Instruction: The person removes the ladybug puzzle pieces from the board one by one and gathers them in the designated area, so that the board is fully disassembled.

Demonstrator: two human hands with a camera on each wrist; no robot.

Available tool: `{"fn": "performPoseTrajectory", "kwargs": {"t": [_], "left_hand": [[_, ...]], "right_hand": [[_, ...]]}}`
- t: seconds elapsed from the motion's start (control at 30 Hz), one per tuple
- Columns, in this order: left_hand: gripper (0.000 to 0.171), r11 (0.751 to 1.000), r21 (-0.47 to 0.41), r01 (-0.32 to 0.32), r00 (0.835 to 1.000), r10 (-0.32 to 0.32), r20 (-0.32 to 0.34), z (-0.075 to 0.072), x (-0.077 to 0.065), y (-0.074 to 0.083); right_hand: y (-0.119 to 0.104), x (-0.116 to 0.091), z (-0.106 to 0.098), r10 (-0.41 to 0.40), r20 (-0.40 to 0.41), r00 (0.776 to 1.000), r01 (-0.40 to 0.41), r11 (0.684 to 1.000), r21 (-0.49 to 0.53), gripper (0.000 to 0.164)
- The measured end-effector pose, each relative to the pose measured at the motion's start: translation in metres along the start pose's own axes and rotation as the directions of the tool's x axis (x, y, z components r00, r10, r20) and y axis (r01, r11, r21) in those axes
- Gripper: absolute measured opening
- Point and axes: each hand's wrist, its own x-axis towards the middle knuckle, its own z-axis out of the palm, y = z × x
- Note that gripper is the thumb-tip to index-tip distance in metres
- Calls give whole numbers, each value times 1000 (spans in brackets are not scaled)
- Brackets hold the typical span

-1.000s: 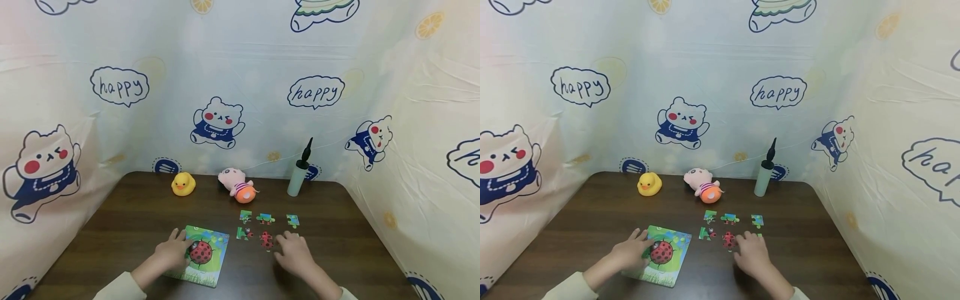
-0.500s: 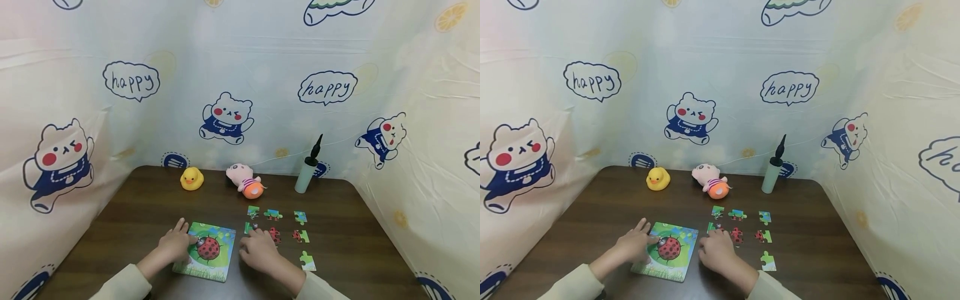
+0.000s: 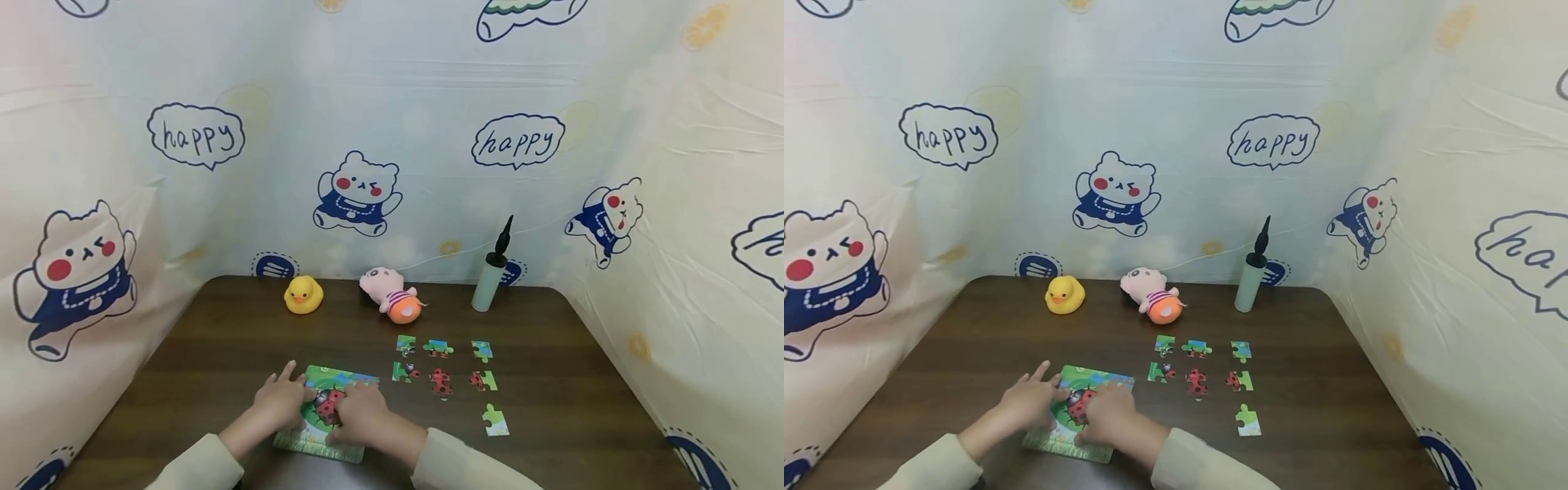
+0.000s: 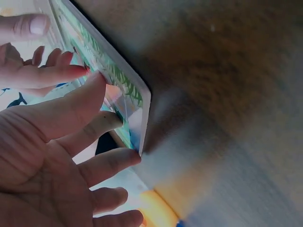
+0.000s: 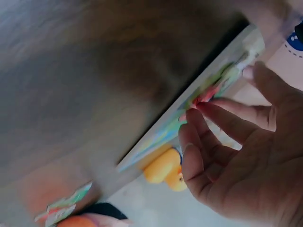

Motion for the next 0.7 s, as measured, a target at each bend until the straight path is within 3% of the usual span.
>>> {"fn": "performPoseTrajectory", "kwargs": {"t": [0.13,0.43,0.6,0.7], "left_hand": [[56,1000,-5,0,1000,0,-8,1,1,0],[57,997,29,-66,998,66,-2,0,3,-11],[76,994,-12,-105,993,104,-46,6,1,-20],[88,991,-62,-115,993,114,-26,6,1,-24]], "right_hand": [[-8,4,3,-13,31,999,13,1000,8,63],[-18,2,11,-92,-37,995,91,995,-29,70],[-18,0,12,-104,-32,994,104,995,-5,67],[-18,-3,9,-106,-46,993,107,994,21,63]]}}
